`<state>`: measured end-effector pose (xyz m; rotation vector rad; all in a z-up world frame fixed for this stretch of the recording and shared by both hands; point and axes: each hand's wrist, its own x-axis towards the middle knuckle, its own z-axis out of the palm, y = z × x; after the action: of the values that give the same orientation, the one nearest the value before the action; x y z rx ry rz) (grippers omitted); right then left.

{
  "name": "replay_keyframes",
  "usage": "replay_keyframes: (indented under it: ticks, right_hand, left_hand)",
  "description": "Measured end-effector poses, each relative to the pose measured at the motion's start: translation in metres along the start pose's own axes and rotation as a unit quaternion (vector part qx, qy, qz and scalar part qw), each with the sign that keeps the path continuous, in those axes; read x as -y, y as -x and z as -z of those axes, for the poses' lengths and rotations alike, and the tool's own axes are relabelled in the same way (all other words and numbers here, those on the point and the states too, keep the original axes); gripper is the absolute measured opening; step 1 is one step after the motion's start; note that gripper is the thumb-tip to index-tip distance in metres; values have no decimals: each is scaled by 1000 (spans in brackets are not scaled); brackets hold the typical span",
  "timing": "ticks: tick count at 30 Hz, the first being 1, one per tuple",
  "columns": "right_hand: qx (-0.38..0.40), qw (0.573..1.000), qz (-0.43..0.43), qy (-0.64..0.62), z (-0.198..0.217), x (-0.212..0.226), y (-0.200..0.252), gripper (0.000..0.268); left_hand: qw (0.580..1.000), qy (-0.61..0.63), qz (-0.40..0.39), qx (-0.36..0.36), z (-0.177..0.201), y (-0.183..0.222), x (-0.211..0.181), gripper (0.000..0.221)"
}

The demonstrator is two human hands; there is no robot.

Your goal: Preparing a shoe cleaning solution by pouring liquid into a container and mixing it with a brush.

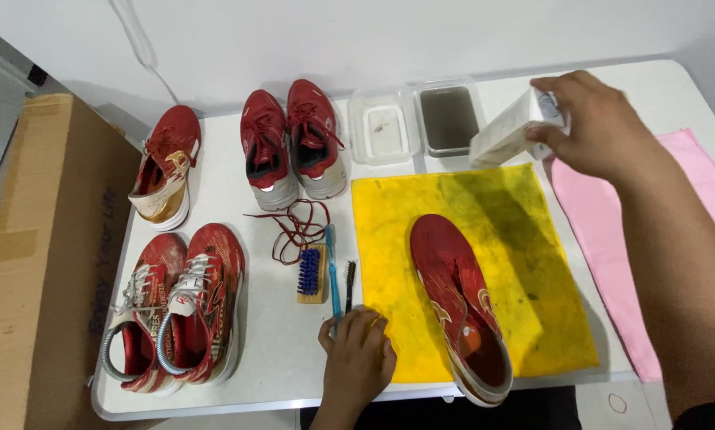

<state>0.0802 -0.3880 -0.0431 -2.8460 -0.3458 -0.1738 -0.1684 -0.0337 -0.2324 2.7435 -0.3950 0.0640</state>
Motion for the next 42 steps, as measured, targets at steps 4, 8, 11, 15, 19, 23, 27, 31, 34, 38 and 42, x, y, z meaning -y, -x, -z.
replay_keyframes:
  ticks: [4, 8, 11, 15, 19, 23, 27, 31, 34, 38, 42]
  right_hand:
    - [20, 990, -62, -127, 16, 53, 30, 69]
    - [22, 988, -28, -148, -8, 53, 56, 52]
    - [-113, 973, 140, -146, -17, 60, 83, 47]
    - [-231, 931, 69, -273, -34, 109, 146, 48]
    - [-150, 818, -47, -553, -75, 132, 200, 38]
    - [-17, 839, -119, -531, -79, 113, 212, 22]
    - [96, 844, -178, -497, -71, 105, 218, 37]
    - [92, 850, -143, -499, -65, 99, 213, 40]
    - [118, 860, -127, -480, -62, 92, 205, 41]
    - [154, 863, -162, -452, -39, 102, 193, 33]
    - [175, 867, -173, -433, -20, 117, 187, 32]
  left_hand:
    - [1000, -16, -6, -26, -1, 1, -2, 45]
    - [995, -20, -18, -91, 0, 5, -5, 47]
    - [976, 0, -55, -210, 20, -5, -21, 49]
    - [952, 82, -75, -286, 62, -32, -58, 74]
    - [951, 31, -99, -291, 81, -44, -69, 87]
    - [980, 83, -125, -130, 67, -37, -44, 60]
    - [978, 36, -163, -124, 69, -30, -41, 51]
    - [984, 74, -146, -77, 86, -26, -51, 50]
    - [966, 188, -140, 105, 108, -24, -51, 92]
    - [880, 387, -120, 249, 120, -29, -45, 112]
    - [856, 398, -127, 303, 130, -30, -46, 124]
